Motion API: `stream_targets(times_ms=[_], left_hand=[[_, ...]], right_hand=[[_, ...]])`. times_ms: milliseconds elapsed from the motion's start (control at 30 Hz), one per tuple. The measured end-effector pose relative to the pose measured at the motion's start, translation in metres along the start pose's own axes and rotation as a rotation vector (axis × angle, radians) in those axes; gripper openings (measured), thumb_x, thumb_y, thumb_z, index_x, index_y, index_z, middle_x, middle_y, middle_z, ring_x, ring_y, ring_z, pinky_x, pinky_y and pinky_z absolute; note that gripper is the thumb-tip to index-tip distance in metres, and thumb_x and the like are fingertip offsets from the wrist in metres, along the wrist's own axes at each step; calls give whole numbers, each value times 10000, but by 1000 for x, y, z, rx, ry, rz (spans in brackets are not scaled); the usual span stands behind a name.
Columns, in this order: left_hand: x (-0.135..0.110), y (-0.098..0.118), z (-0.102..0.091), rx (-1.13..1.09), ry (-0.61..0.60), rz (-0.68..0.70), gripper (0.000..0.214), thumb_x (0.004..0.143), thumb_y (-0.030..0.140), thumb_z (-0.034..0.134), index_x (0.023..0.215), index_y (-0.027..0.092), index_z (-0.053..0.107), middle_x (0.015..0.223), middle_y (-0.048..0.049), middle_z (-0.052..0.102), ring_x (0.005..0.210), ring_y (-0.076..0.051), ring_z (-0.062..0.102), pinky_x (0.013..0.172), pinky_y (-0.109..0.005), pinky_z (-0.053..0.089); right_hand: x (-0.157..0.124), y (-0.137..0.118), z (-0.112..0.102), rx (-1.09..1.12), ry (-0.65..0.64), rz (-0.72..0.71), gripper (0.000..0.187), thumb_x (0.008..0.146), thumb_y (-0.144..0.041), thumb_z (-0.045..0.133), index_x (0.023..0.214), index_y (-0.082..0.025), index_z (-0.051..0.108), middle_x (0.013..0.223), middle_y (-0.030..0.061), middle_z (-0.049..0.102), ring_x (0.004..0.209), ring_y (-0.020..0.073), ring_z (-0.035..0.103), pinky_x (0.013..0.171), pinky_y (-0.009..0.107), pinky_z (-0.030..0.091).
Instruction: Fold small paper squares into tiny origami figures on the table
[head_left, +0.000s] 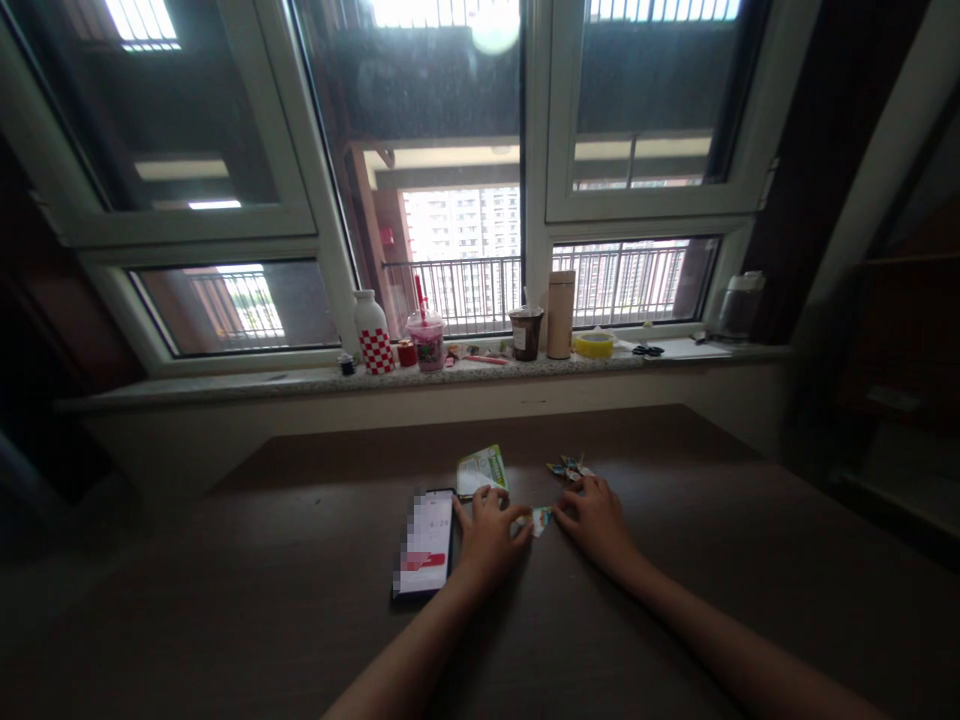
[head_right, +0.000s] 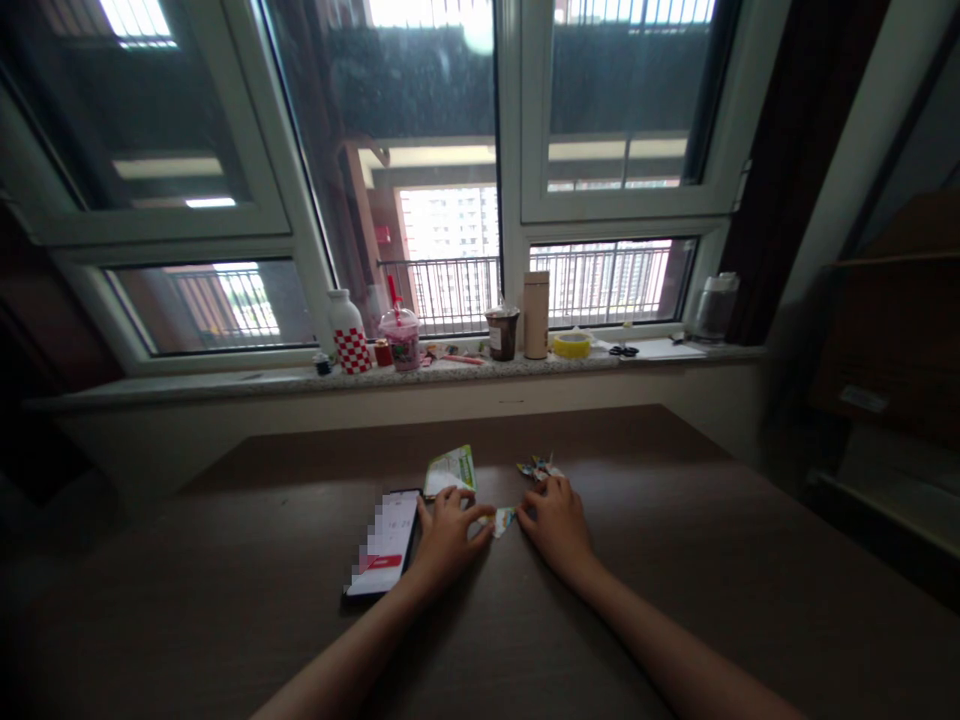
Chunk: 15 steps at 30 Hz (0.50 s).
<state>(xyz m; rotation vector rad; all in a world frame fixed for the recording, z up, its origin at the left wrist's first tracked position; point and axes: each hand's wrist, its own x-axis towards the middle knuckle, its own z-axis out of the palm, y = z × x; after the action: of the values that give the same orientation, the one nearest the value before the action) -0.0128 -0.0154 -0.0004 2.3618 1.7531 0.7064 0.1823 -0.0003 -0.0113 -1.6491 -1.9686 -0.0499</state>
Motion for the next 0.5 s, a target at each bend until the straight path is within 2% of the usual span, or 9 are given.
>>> stream_targets(times_ms=[233,500], left_hand=[[0,-1,1,-4,-7,-10,226,860,451,586,1055,412,693,1264,-40,568,1329,-301,352,1069,-742,-1],[0,1,-2,28,-31,-25,256,864,459,570,1086,414,688,1285,-35,562,1337,-315,333,1078,-734,5]], right_hand=[[-1,-5,-1,-32,-34,26,184,805,-420,642,832,-247,701,1076,101,607,1145,298,469,925,430,429],[-5,-12,-1,-20,-84,54,370,717,-525,687,909,-210,667,1169,147,570,1198,329,453,961,461,418]])
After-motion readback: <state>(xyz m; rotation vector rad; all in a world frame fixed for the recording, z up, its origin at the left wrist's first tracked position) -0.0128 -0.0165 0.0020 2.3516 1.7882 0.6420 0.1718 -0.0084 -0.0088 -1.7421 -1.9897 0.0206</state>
